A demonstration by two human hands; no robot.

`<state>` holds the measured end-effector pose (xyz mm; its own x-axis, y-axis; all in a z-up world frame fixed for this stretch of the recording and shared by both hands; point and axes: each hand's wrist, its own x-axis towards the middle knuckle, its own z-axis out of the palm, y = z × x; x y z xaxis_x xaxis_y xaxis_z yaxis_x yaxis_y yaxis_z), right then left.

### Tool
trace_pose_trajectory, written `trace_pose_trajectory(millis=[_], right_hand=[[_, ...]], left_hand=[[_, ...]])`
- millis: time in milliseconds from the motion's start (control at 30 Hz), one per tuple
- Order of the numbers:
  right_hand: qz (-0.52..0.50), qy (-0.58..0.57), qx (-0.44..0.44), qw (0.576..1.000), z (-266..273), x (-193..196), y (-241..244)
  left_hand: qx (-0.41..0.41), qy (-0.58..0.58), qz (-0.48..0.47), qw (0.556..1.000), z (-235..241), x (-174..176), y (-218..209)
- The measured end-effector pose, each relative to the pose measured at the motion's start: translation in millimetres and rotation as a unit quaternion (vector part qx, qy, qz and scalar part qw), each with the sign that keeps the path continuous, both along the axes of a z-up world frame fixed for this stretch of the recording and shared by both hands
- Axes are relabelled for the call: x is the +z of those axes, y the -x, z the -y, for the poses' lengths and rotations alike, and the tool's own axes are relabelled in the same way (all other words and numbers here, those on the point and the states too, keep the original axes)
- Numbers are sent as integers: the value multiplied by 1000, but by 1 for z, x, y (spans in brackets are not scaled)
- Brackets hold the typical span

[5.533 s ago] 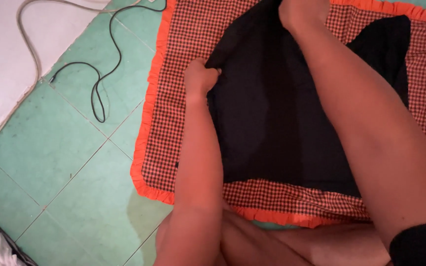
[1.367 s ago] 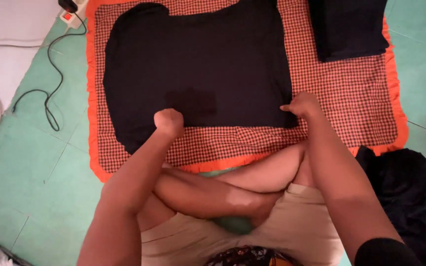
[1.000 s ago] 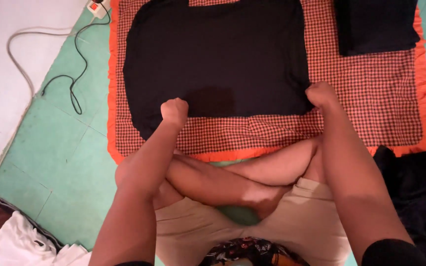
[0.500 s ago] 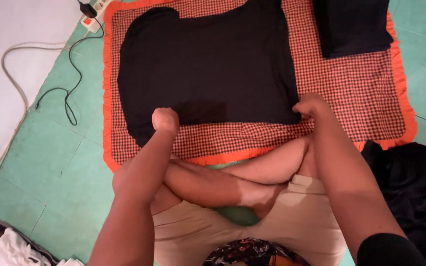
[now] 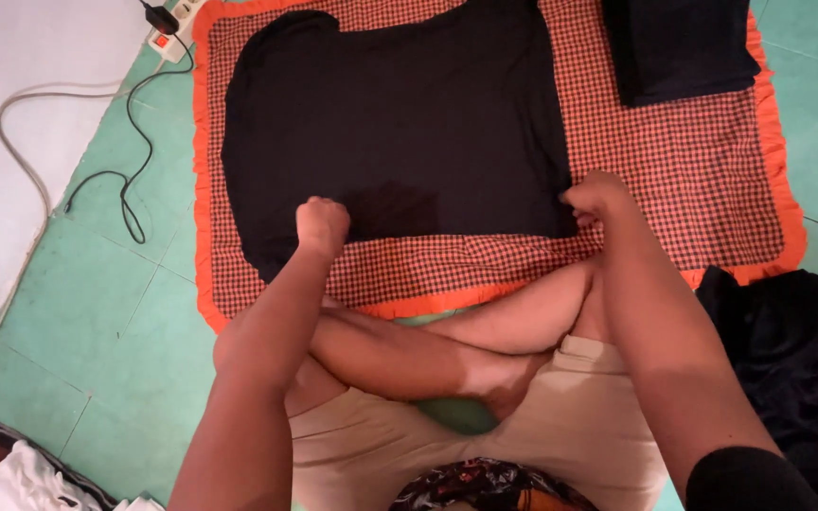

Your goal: Folding a black t-shirt into a neat rectangle on a checkered mat.

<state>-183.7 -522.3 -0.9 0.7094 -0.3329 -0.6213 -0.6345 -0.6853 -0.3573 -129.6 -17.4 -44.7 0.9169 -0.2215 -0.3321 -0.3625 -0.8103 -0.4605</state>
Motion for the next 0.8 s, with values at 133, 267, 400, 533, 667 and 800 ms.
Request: trace_pose_trajectory(millis=[133, 267, 400, 533, 667, 800], right_hand=[[-32, -40, -21, 998, -21, 25, 7], [-57, -20, 22, 998, -14, -9, 2], [53, -6, 43, 998, -2, -19, 3], [158, -224, -163, 948, 25, -51, -3], [97, -184, -94, 974, 14, -15, 19], [2, -117, -42, 992, 4, -10, 18]], left_hand=[[-144, 86, 19, 986, 11, 37, 26], [-180, 73, 8, 981, 22, 75, 34], [-123, 104, -20, 987, 11, 92, 20], [-90, 142, -36, 985, 1, 115, 19], [-97, 93, -47, 990, -3, 84, 20], [-100, 72, -39, 992, -2, 56, 19]])
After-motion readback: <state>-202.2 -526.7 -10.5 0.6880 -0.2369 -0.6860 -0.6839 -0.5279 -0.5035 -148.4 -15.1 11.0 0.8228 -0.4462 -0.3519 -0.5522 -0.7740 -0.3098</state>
